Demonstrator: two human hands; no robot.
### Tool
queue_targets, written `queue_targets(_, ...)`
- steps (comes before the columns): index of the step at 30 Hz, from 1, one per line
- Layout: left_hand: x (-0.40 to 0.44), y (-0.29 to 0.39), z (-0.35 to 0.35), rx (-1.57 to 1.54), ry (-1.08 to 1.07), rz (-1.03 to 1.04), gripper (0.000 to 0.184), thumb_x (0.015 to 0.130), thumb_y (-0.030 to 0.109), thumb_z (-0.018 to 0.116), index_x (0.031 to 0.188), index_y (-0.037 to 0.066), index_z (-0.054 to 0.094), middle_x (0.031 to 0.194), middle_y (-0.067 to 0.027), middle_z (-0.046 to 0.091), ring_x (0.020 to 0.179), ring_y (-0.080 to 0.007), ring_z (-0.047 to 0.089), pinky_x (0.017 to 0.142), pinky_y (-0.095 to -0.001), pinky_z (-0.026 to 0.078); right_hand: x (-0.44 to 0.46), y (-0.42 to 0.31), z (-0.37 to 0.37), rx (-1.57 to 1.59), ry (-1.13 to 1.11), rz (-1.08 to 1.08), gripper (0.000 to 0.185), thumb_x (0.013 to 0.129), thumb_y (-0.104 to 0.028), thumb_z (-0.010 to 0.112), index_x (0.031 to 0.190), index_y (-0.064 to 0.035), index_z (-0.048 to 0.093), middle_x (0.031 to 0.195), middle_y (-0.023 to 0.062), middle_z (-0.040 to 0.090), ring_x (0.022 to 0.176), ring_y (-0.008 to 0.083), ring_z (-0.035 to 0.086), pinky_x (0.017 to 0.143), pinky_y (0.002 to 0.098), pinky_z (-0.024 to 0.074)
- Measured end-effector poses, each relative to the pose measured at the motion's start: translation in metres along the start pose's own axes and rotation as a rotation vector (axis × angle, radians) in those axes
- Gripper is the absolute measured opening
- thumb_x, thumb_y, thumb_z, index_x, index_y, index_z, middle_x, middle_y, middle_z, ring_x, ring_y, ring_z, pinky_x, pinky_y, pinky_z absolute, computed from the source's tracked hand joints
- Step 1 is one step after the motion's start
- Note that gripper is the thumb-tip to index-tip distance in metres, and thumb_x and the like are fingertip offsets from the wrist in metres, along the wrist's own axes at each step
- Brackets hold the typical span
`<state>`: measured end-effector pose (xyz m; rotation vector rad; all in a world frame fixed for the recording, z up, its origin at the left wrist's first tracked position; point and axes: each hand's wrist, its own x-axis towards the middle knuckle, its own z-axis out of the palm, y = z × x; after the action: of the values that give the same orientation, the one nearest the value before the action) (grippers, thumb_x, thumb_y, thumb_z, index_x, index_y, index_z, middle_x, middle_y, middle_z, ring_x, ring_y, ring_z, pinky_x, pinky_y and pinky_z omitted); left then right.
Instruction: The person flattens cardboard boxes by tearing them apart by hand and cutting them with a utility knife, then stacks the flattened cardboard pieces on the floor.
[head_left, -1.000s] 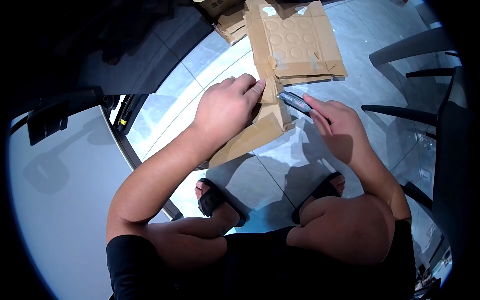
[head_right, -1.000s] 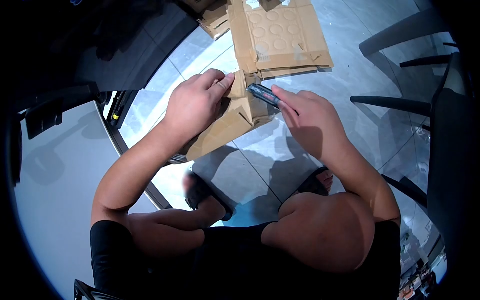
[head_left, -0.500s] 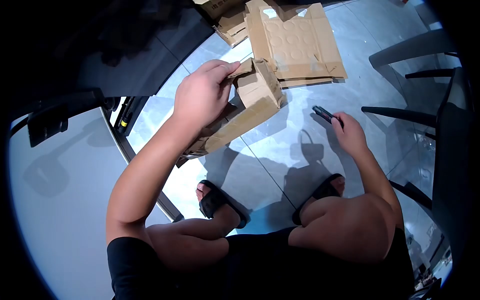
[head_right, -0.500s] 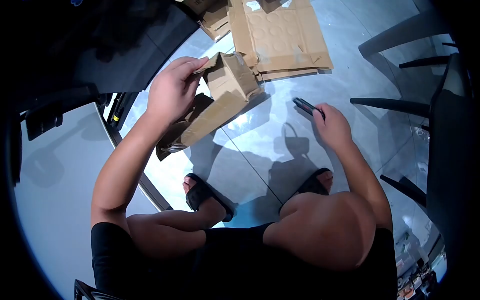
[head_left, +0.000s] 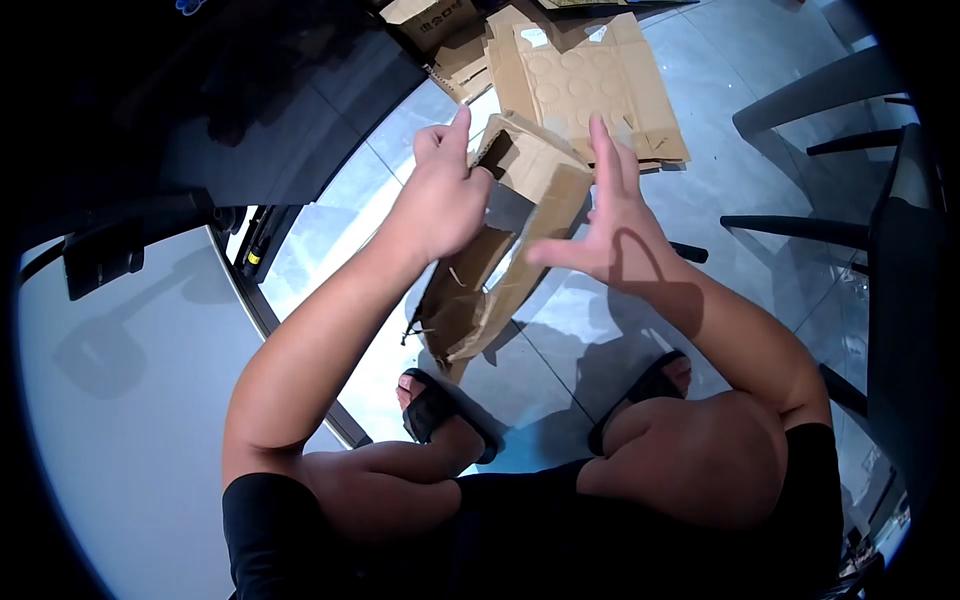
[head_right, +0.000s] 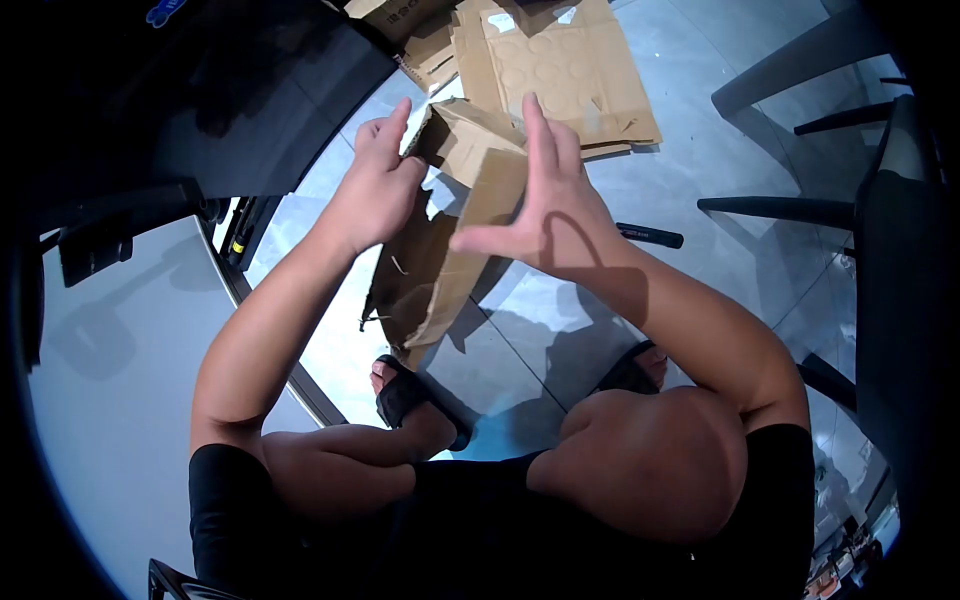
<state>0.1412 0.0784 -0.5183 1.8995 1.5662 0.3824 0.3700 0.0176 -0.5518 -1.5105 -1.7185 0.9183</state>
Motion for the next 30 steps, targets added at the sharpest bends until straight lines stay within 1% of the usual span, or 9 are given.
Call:
queue_targets(4, -0.006, -0.003, -0.005, -0.267, -0.092, -0.096, 0.070, 0.101, 0.014, 0.051, 0.168, 0.001, 0.034, 0.154, -0.0286, 0.047, 0.136, -0.0387, 0.057, 0.115, -0.0410, 0.046, 0.020, 0.023, -0.005, 0.027, -0.022, -0.190, 0.102, 0.090, -0.023, 0.081, 0.170, -0.0010, 0.021, 0.148, 0.0307, 0.050, 0.142, 0.0457, 0.049, 0.118, 0.0457, 0.0434)
queue_targets(7, -0.012, -0.006, -0.004, -0.418, -0.170, -0.148, 0.069, 0.101, 0.013, 0.051, 0.168, 0.002, 0.036, 0.156, -0.0282, 0.048, 0.143, -0.0387, 0.052, 0.119, -0.0415, 0.042, 0.025, 0.025, -0.014, -0.150, -0.065, -0.153, 0.085, 0.089, -0.021, 0.079, 0.163, -0.0076, 0.039, 0.148, 0.0216, 0.057, 0.131, 0.0419, 0.060, 0.108, 0.0460, 0.0516)
queue_targets(11, -0.023, 0.004, 0.002, -0.447, -0.146, -0.068, 0.063, 0.100, 0.011, 0.050, 0.162, 0.004, 0.044, 0.149, -0.0270, 0.053, 0.139, -0.0398, 0.053, 0.119, -0.0432, 0.042, 0.040, 0.017, -0.025, -0.490, -0.187, -0.088, 0.066, 0.091, -0.027, 0.078, 0.152, -0.0147, 0.055, 0.142, 0.0115, 0.064, 0.115, 0.0367, 0.069, 0.095, 0.0498, 0.0573)
queue_targets(15, -0.023, 0.014, -0.004, -0.630, -0.136, -0.130, 0.055, 0.102, 0.010, 0.047, 0.156, 0.005, 0.051, 0.139, -0.0180, 0.058, 0.126, -0.0275, 0.060, 0.109, -0.0386, 0.049, 0.038, 0.015, -0.029, -0.547, -0.077, -0.181, 0.055, 0.093, -0.033, 0.076, 0.143, -0.0134, 0.065, 0.128, 0.0137, 0.070, 0.108, 0.0374, 0.071, 0.092, 0.0488, 0.0584)
queue_targets(18, -0.018, 0.007, -0.014, -0.928, -0.176, -0.174, 0.054, 0.104, 0.010, 0.049, 0.157, 0.004, 0.051, 0.136, -0.0094, 0.060, 0.122, -0.0165, 0.060, 0.103, -0.0338, 0.052, 0.048, 0.024, -0.031, -0.308, 0.099, -0.297, 0.042, 0.096, -0.032, 0.075, 0.130, -0.0089, 0.074, 0.110, 0.0132, 0.076, 0.097, 0.0370, 0.074, 0.087, 0.0459, 0.0597)
queue_targets(24, -0.021, -0.002, 0.007, -1.092, -0.013, -0.178, 0.050, 0.109, 0.028, 0.051, 0.153, 0.004, 0.055, 0.125, -0.0077, 0.071, 0.114, -0.0204, 0.067, 0.108, -0.0362, 0.050, 0.027, -0.031, -0.028, 0.166, 0.037, 0.064, 0.029, 0.102, -0.024, 0.069, 0.122, -0.0038, 0.075, 0.091, 0.0171, 0.077, 0.078, 0.0370, 0.071, 0.074, 0.0400, 0.0576)
queue_targets(26, -0.022, -0.007, 0.003, -1.563, -0.302, -0.285, 0.051, 0.110, 0.034, 0.048, 0.150, 0.003, 0.055, 0.134, -0.0126, 0.069, 0.123, -0.0235, 0.066, 0.113, -0.0376, 0.047, 0.016, -0.045, -0.010, 0.573, -0.111, 0.117, 0.027, 0.103, -0.023, 0.068, 0.119, -0.0019, 0.074, 0.090, 0.0182, 0.075, 0.075, 0.0349, 0.070, 0.071, 0.0401, 0.0560)
queue_targets(28, -0.031, 0.023, 0.009, -1.490, -0.169, -0.152, 0.061, 0.114, 0.050, 0.044, 0.153, 0.004, 0.050, 0.143, -0.0138, 0.065, 0.130, -0.0251, 0.063, 0.115, -0.0409, 0.048, 0.008, -0.059, -0.004, 0.151, -0.051, -0.158, 0.028, 0.104, -0.023, 0.067, 0.113, 0.0023, 0.074, 0.082, 0.0153, 0.074, 0.071, 0.0319, 0.071, 0.067, 0.0403, 0.0548)
queue_targets(30, -0.031, 0.003, 0.011, -1.569, -0.233, -0.021, 0.065, 0.114, 0.053, 0.044, 0.160, 0.007, 0.040, 0.150, -0.0133, 0.059, 0.133, -0.0244, 0.061, 0.116, -0.0423, 0.047, 0.005, -0.047, 0.007, 0.235, -0.171, -0.051, 0.036, 0.103, -0.027, 0.069, 0.125, 0.0016, 0.071, 0.105, 0.0189, 0.076, 0.094, 0.0339, 0.074, 0.084, 0.0433, 0.0580)
